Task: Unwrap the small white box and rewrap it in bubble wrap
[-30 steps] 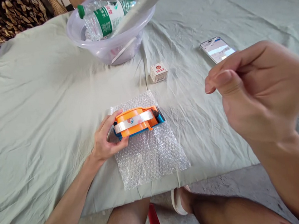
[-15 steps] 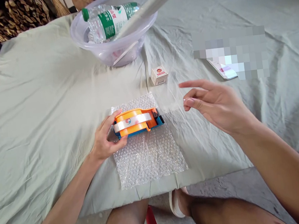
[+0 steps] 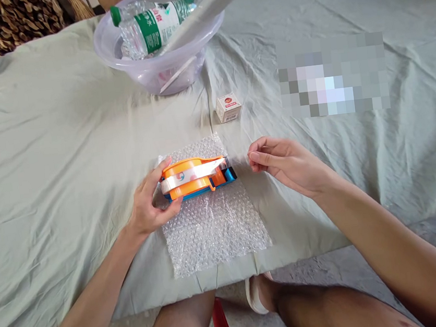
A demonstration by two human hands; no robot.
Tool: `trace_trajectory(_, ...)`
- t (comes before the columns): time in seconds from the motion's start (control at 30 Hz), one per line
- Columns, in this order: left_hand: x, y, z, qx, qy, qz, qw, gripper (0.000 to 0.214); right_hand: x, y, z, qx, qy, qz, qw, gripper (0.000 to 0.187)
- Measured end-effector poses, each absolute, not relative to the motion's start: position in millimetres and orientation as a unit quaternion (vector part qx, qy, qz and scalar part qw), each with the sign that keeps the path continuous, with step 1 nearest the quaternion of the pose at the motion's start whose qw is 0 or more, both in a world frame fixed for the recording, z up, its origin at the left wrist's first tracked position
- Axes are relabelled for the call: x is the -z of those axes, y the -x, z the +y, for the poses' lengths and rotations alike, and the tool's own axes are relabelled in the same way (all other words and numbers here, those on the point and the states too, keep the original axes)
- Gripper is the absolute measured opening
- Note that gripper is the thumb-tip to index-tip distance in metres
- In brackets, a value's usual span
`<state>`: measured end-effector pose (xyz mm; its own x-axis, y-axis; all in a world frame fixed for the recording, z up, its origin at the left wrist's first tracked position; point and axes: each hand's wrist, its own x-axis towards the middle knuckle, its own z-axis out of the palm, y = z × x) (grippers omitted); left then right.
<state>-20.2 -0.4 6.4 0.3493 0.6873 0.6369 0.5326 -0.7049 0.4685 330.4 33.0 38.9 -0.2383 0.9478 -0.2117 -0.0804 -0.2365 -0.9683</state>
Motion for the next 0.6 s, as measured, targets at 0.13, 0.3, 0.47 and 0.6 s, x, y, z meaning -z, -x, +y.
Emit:
trace_trajectory(0.13, -6, 20, 0, -0.423, -0.818, 0.377, 0.096, 0.083, -29, -325, 29, -0.596, 0.484, -0.483, 0.422, 0.047)
trace_trajectory(0.3, -6, 20, 3, -0.416, -0.829, 0.365, 0.074, 0.087, -28, -325, 27, -0.556, 0.508, -0.506, 0.421, 0.052)
trace_trajectory(0.47, -8, 18, 5, -0.403, -0.835, 0.371, 0.052, 0.085, -32, -326, 25, -0.446, 0.555, -0.580, 0.396, 0.048)
trace_trajectory(0.6, -10, 19, 4, -0.387, -0.840, 0.379, 0.039, 0.083, -44, -313, 22, -0.281, 0.521, -0.675, 0.440, 0.050)
